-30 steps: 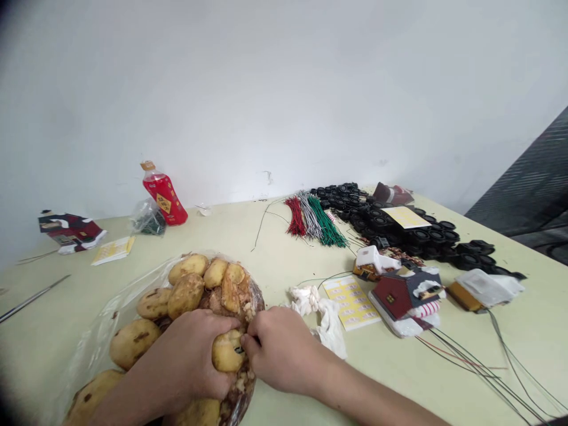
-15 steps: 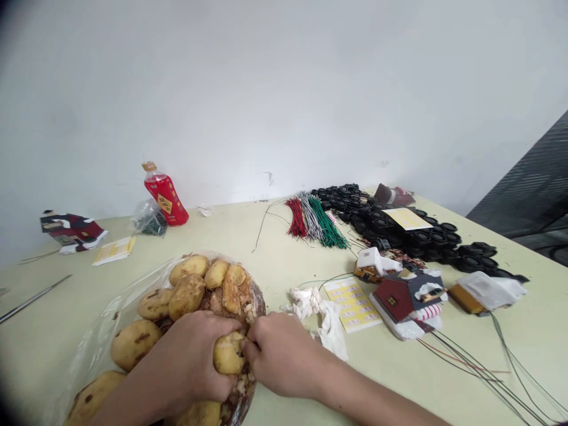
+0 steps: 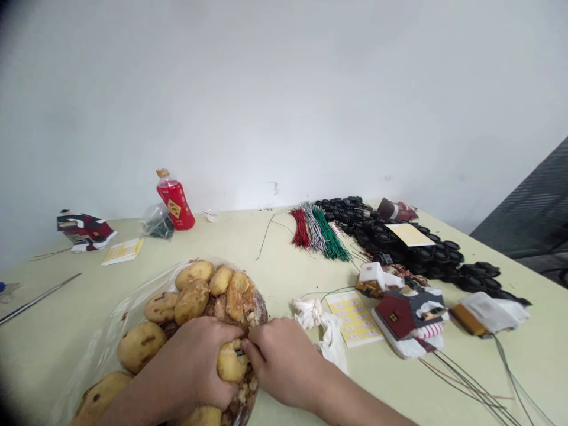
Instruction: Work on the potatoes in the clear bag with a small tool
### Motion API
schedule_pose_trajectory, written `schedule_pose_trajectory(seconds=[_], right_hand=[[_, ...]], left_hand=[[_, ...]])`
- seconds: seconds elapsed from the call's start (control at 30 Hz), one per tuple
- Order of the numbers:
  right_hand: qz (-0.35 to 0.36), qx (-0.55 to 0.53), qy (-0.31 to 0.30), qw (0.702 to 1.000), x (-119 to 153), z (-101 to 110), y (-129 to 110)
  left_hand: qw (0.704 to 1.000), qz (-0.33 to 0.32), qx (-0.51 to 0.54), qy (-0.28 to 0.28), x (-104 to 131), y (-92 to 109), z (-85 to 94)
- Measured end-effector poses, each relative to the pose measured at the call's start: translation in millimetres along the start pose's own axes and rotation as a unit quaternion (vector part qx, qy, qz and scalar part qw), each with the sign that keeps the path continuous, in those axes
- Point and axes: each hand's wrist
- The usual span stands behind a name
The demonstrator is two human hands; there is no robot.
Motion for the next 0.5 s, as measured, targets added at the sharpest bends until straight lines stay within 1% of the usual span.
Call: schedule_pose_trajectory(seconds=[0.13, 0.2, 0.33, 0.4, 0.5], right_hand=[[0.037, -0.005, 0.043, 0.998, -6.8, -9.4, 5.9], [0.049, -0.020, 0.071, 0.996, -7.8, -11.8, 8.5], [0.111, -0.048, 0.110, 0.987, -6.9, -12.5, 13.4], [0.116, -0.041, 0.127, 0.984, -5.6, -11.9, 16.4], [0.103, -0.013, 0.150, 0.983, -2.9, -11.6, 19.5]], left_hand=[[1.000, 0.000, 0.009, 0.023, -2.0, -4.6, -3.4], [0.999, 0.007, 0.020, 0.031, -1.7, -3.0, -1.6], [0.998, 0.021, 0.028, 0.047, 2.2, 4.2, 5.1], [0.997, 0.029, 0.028, 0.064, 5.3, 6.4, 5.5], [0.993, 0.050, 0.036, 0.105, 12.3, 6.7, -0.5]])
Point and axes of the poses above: each hand's wrist, its own x-axis away from the middle knuckle, its own z-axis out of the back of the hand, y = z × x, and after that the axes turned 12 degrees about x, right-handed
